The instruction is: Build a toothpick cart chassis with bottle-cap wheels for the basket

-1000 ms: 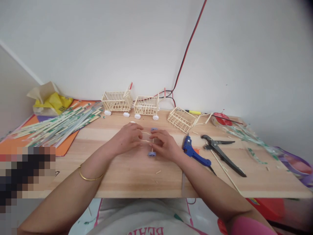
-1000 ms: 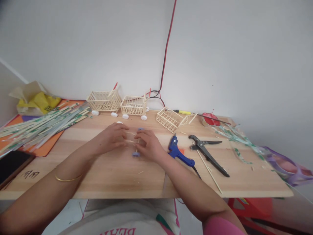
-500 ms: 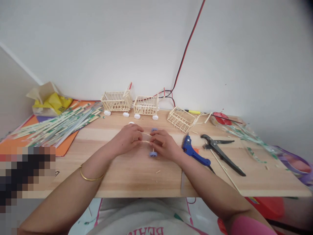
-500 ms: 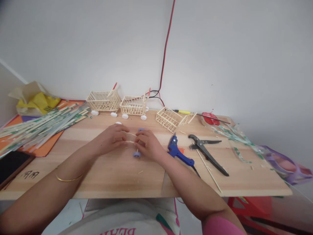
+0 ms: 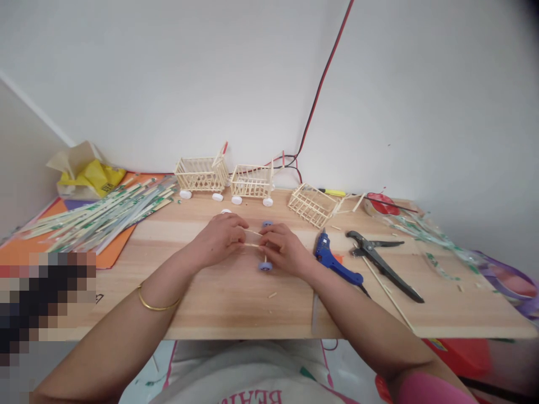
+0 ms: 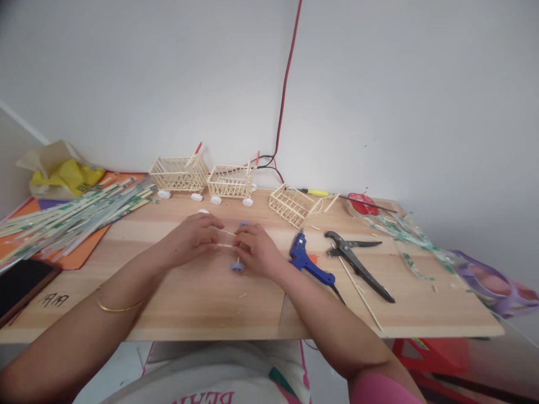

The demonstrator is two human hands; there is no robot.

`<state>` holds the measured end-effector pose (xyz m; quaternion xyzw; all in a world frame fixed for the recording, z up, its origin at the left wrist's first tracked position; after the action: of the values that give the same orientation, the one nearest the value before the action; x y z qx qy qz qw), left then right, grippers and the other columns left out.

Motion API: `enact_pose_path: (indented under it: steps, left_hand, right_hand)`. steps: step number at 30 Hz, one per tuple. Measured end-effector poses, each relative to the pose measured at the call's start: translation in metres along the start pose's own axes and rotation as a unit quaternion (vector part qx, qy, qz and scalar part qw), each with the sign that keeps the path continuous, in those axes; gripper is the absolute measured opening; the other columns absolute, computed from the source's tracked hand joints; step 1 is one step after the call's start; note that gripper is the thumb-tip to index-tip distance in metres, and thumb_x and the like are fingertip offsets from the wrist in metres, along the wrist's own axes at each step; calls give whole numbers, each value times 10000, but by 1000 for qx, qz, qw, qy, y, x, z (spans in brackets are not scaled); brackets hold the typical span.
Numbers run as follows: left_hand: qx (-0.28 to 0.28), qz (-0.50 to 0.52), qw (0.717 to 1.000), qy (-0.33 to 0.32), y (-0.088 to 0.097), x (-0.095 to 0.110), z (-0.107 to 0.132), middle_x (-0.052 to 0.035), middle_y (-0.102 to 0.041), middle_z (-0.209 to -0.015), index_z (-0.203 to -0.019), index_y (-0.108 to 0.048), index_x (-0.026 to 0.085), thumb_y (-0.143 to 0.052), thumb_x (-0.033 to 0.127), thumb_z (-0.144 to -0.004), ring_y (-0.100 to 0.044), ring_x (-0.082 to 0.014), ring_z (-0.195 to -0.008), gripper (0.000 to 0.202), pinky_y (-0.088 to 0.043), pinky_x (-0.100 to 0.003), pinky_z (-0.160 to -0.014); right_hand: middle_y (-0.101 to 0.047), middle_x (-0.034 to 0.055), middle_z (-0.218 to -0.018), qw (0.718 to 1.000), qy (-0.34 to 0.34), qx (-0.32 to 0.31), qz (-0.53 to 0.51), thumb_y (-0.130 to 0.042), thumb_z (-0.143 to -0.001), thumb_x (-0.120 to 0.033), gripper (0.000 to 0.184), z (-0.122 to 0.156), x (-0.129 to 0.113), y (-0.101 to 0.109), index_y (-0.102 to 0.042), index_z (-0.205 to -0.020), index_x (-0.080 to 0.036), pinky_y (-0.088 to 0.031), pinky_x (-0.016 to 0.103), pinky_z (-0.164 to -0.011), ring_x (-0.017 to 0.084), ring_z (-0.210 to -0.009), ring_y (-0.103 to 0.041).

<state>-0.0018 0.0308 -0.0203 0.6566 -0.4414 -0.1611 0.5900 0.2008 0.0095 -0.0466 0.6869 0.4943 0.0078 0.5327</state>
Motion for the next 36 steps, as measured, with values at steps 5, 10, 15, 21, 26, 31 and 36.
enact_pose_path:
  steps: [5,10,15,21,26,31,36]
  left_hand:
    - [-5,-1,1000,0,0,0,0,-65,-672,-1056,-721,-675,197,-602,230,-824,-578,-219,-1008,131,-413,-386,-892]
    - [-5,-12,1000,7,-2,0,0,-65,-671,-1067,-737,-683,197,-587,232,-839,-577,-224,-1015,144,-416,-386,-893]
    - [39,1,999,15,-1,-1,-1,-76,-670,-1063,-732,-677,190,-571,231,-849,-588,-229,-987,163,-424,-409,-904]
    - [71,47,996,-9,2,6,0,-69,-659,-1088,-784,-680,208,-562,253,-866,-577,-218,-1021,150,-429,-389,-914]
    - [71,47,996,-24,-2,14,-2,-69,-654,-1113,-775,-667,206,-577,271,-864,-569,-219,-1038,142,-419,-395,-930]
    - [57,76,995,-30,-8,16,-2,-72,-655,-1094,-808,-667,203,-597,279,-852,-591,-211,-1022,113,-426,-389,-925]
    - [101,112,988,40,-1,12,0,-62,-671,-1059,-979,-623,194,-576,354,-868,-592,-194,-1012,201,-435,-362,-927]
  right_hand:
    - [-660,103,-1010,1000,1,-4,-4,-603,-815,-164,57,0,1,0,-644,-816,-203,-461,402,-881,227,-1003,-596]
    - [-657,102,-1005,1000,-6,6,-6,-612,-802,-147,60,1,1,0,-640,-794,-200,-468,394,-875,224,-1004,-598]
    - [-653,98,-1040,997,-46,36,-41,-646,-804,-235,43,2,3,1,-651,-827,-199,-471,368,-869,216,-1016,-590]
    - [-651,25,-778,979,-165,86,-79,-580,-837,-279,143,-1,1,5,-634,-934,-189,-458,261,-621,129,-640,-547]
    - [-644,5,-730,981,-162,70,-81,-579,-814,-263,102,-3,-1,6,-647,-845,-194,-439,246,-597,124,-619,-540]
    - [-645,7,-747,988,-136,64,-43,-565,-821,-207,66,-2,-4,9,-629,-805,-206,-436,266,-642,141,-668,-558]
    - [-648,29,-781,994,-71,77,-16,-542,-862,-201,80,-3,-12,12,-612,-827,-214,-436,300,-703,172,-750,-571]
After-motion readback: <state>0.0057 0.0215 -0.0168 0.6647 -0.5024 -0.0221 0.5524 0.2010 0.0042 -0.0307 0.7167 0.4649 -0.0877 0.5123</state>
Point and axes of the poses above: each hand's wrist, its own z-axis away from the middle knuckle, its own y-axis out of the back of the hand, x = y × z, the point moved 2 cm from there along -z, towards the middle knuckle
